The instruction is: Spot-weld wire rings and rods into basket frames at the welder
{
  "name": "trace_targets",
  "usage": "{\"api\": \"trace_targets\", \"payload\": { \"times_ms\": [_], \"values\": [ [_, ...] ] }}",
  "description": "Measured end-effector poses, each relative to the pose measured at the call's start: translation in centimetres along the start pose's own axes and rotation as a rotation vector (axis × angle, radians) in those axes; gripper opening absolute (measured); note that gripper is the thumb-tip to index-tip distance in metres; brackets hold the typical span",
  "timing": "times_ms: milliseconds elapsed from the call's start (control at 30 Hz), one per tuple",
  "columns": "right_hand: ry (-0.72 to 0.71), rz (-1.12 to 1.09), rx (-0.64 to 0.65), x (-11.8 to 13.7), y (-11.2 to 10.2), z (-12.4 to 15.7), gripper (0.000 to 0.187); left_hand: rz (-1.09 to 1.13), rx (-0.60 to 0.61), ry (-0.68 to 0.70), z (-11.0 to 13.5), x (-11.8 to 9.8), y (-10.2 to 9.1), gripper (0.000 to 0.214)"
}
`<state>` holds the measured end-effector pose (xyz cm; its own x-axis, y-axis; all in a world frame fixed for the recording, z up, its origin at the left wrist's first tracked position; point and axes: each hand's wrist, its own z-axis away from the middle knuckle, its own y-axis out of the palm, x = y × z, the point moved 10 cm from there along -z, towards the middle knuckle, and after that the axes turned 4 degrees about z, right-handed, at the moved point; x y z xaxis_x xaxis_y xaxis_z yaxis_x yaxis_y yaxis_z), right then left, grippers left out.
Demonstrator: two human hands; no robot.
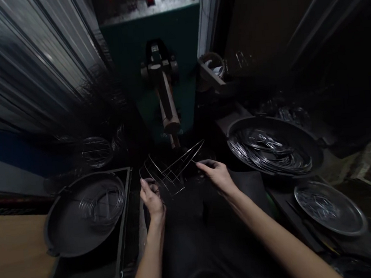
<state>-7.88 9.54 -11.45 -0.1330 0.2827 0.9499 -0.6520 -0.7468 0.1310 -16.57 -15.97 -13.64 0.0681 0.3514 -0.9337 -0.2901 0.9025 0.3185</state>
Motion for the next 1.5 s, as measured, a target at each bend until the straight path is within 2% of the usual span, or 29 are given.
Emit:
{"api": "trace_targets", "payload": {
  "times_ms": [100, 267, 367, 533, 733, 967, 1300, 1500],
  "values": [
    [0.067, -0.174, 0.054, 0.2, 2.8, -0.1, 0.031, -0.062, 0.013, 0.046, -0.5, -0.5, 0.1, 0.05],
    [0.115, -0.33, 0.043, 0.3, 4.1, -0.4, 0.031, -0.21, 0.06, 0.157, -1.7, -1.9, 0.4, 0.054],
    [0.145, -0.382, 0.043, 0.2, 4.8, -0.6, 0.032, -0.257, 0.063, 0.17, -2.2, -2.6, 0.6, 0.053],
    [0.188, -0.439, -0.002, 0.0, 5.1, -0.7, 0.032, -0.277, 0.062, 0.134, -2.5, -2.8, 1.0, 0.052],
    [0.23, -0.448, -0.032, -0.5, 5.3, -0.8, 0.027, -0.222, 0.058, 0.069, -2.8, -1.7, 0.7, 0.053],
    [0.243, -0.451, -0.05, -0.3, 5.8, -0.9, 0.02, -0.183, 0.07, 0.025, -3.3, -1.3, 0.8, 0.054],
    [0.242, -0.422, -0.069, -0.5, 6.0, -0.7, 0.023, -0.165, 0.067, -0.048, -3.4, -0.6, 0.4, 0.049],
    [0.257, -0.457, -0.077, -0.4, 6.3, -1.1, 0.017, -0.137, 0.068, -0.078, -3.8, -0.7, 0.9, 0.046]
  ]
}}
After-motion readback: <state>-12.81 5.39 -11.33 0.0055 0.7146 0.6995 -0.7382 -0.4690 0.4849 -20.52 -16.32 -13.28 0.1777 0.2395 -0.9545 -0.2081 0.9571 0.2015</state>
